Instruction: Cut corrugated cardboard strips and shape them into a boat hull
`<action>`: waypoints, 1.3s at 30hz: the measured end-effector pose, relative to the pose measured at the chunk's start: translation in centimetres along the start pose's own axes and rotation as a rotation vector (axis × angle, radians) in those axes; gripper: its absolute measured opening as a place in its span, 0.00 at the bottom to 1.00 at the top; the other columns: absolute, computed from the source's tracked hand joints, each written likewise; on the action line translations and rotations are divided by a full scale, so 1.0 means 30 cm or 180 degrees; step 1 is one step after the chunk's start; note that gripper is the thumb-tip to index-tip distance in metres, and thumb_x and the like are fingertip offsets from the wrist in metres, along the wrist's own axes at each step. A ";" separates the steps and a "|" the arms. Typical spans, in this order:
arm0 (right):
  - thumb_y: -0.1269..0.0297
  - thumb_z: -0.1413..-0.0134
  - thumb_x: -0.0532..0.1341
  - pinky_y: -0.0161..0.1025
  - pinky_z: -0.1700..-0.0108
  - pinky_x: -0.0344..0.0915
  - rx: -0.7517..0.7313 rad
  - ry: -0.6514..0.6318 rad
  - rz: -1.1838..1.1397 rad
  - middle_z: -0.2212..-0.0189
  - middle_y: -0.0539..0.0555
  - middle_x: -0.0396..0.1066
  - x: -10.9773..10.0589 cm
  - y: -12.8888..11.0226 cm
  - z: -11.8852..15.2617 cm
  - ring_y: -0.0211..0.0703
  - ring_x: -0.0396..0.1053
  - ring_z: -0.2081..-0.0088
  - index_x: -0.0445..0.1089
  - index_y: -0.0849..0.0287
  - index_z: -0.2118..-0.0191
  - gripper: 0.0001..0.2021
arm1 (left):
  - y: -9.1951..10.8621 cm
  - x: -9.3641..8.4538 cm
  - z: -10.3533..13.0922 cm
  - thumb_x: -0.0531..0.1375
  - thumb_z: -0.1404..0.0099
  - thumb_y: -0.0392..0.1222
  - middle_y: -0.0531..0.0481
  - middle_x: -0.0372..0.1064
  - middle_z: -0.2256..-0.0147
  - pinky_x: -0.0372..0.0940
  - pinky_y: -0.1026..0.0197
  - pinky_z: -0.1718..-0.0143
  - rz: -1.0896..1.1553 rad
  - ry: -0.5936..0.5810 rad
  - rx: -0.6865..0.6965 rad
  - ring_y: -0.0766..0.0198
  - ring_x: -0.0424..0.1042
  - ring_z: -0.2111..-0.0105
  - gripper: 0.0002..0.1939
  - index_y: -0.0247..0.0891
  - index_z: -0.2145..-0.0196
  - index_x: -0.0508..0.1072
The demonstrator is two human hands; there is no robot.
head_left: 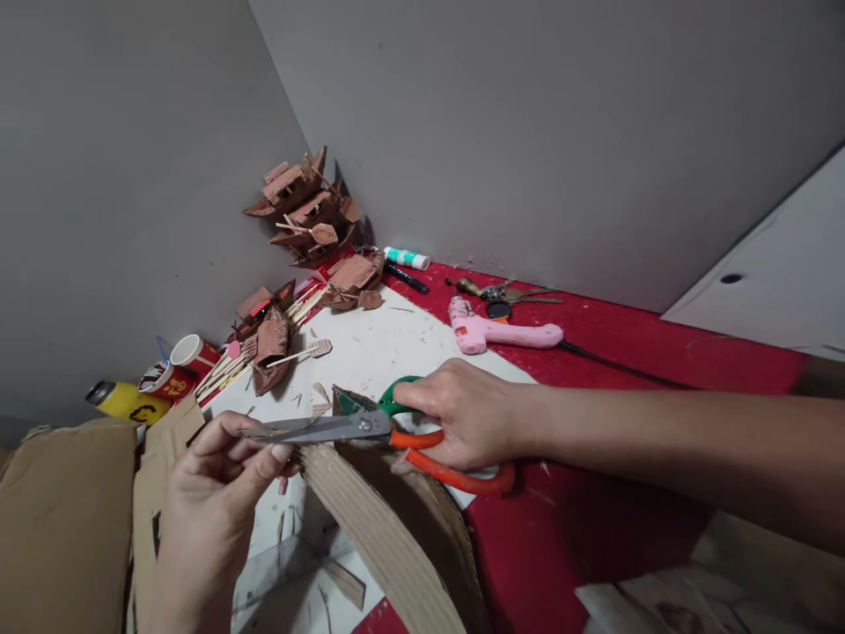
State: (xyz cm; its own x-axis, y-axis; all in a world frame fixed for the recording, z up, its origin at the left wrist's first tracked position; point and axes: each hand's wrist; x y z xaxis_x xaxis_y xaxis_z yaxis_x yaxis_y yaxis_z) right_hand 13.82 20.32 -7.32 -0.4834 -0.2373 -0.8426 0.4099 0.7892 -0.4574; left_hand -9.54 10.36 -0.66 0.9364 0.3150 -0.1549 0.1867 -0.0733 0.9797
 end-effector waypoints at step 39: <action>0.36 0.53 0.56 0.34 0.76 0.46 0.0022 0.0033 0.0285 0.81 0.52 0.70 -0.011 -0.011 -0.006 0.42 0.65 0.80 0.64 0.58 0.71 0.25 | -0.026 0.019 0.012 0.65 0.44 0.39 0.55 0.64 0.74 0.72 0.65 0.75 0.0148 -0.0452 -0.0362 0.70 0.65 0.76 0.05 0.39 0.68 0.74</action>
State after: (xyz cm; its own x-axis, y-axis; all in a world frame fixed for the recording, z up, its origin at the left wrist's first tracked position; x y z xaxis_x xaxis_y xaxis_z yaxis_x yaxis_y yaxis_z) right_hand 13.70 20.24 -6.83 -0.4528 -0.1600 -0.8772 0.4570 0.8031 -0.3824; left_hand -9.04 10.26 -1.57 0.9772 0.1765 -0.1177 0.1150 0.0252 0.9930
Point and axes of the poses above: each hand's wrist, its own z-axis away from the middle knuckle, its own x-axis out of the palm, y = z × x
